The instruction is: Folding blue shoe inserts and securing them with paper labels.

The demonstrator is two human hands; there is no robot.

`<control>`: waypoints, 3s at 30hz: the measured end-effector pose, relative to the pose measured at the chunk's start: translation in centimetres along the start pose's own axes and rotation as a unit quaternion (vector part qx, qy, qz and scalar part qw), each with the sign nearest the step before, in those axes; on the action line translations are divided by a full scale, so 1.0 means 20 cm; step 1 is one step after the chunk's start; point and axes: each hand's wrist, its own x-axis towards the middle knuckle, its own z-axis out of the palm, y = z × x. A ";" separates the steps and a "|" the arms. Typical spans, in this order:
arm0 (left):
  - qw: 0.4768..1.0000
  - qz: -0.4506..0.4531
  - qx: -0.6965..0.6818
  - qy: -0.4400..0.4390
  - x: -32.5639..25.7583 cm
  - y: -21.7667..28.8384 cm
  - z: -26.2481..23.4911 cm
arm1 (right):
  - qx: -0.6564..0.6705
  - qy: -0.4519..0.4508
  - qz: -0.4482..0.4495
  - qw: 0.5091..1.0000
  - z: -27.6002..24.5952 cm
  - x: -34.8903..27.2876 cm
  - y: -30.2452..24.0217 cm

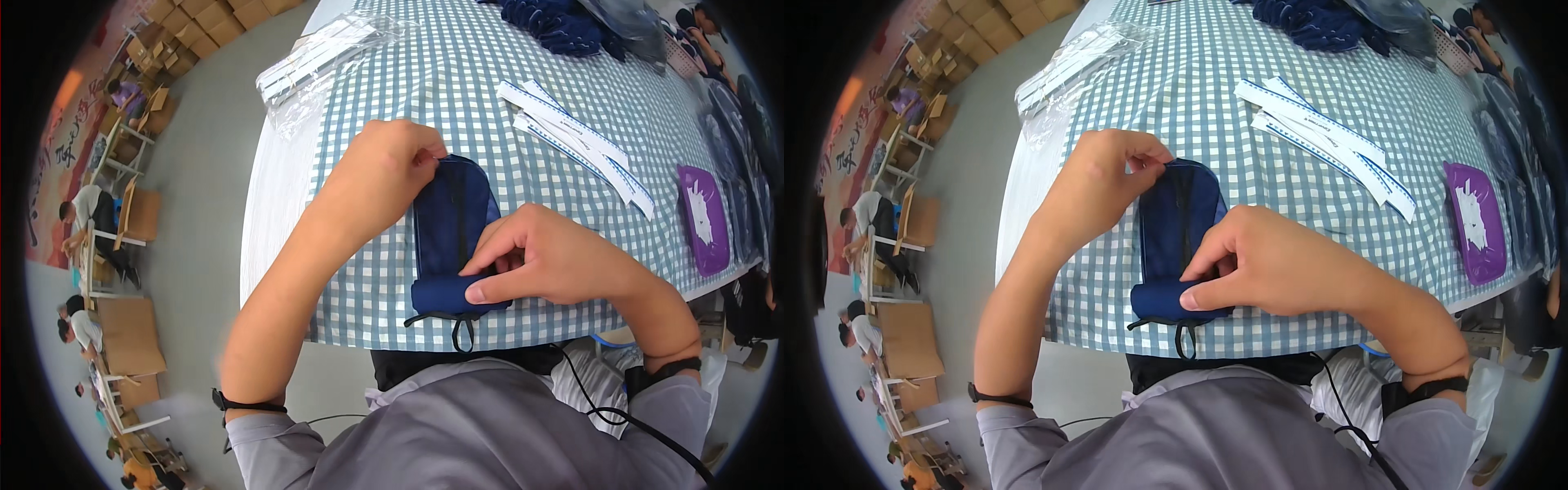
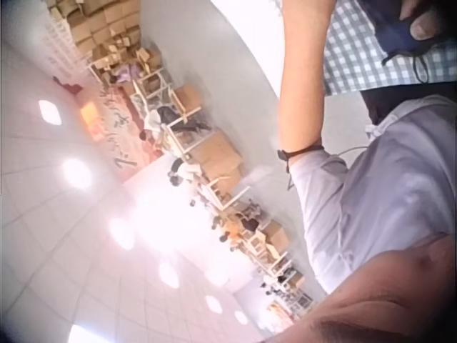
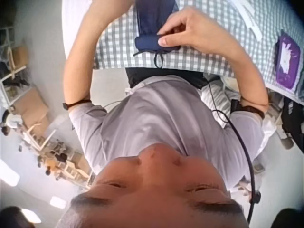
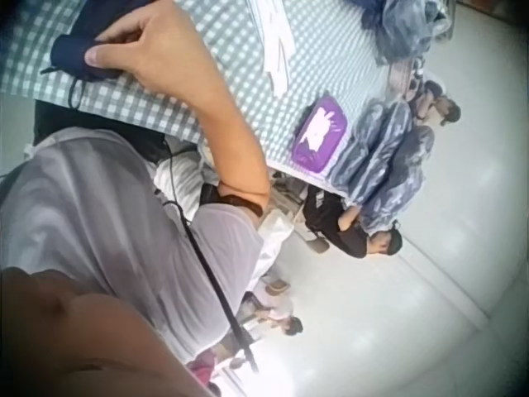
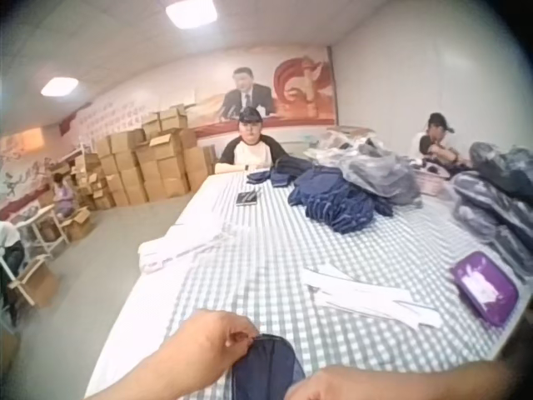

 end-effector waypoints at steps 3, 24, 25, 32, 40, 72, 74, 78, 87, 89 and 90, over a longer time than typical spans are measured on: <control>1.000 -0.011 0.001 0.012 -0.01 -0.06 0.03 | -0.009 -0.008 0.051 0.999 -0.01 0.00 -0.05; 0.949 0.100 0.231 0.190 -0.86 0.40 0.44 | -0.006 0.018 0.037 0.999 0.00 0.00 -0.01; 0.949 0.097 0.243 0.173 -0.86 0.41 0.44 | -0.006 0.016 0.037 0.999 0.00 0.00 -0.01; 0.948 0.075 0.234 0.202 -0.85 0.44 0.50 | -0.005 0.033 0.015 0.999 0.01 0.00 0.00; 0.968 0.138 0.117 0.175 -0.91 0.41 0.42 | -0.009 0.022 0.091 0.996 0.01 -0.01 -0.04; 0.990 0.116 -0.075 -0.012 -0.46 0.36 -0.12 | 0.005 0.023 0.015 1.000 0.02 -0.02 0.00; 0.988 0.071 -0.112 -0.080 -0.48 0.38 -0.14 | -0.010 0.036 -0.005 0.999 0.02 -0.03 0.01; 0.993 0.000 -0.063 -0.099 -0.71 0.49 -0.10 | -0.037 0.035 0.026 0.998 0.01 -0.03 -0.02; 0.972 -0.005 0.181 0.150 -0.85 0.50 0.36 | -0.023 0.033 0.000 0.999 0.01 -0.02 0.01; 0.971 0.055 0.187 0.138 -0.89 0.47 0.38 | -0.024 0.034 -0.009 0.999 0.02 -0.02 0.02; 0.971 0.052 0.187 0.138 -0.91 0.46 0.38 | -0.024 0.037 -0.020 0.999 0.02 -0.02 0.02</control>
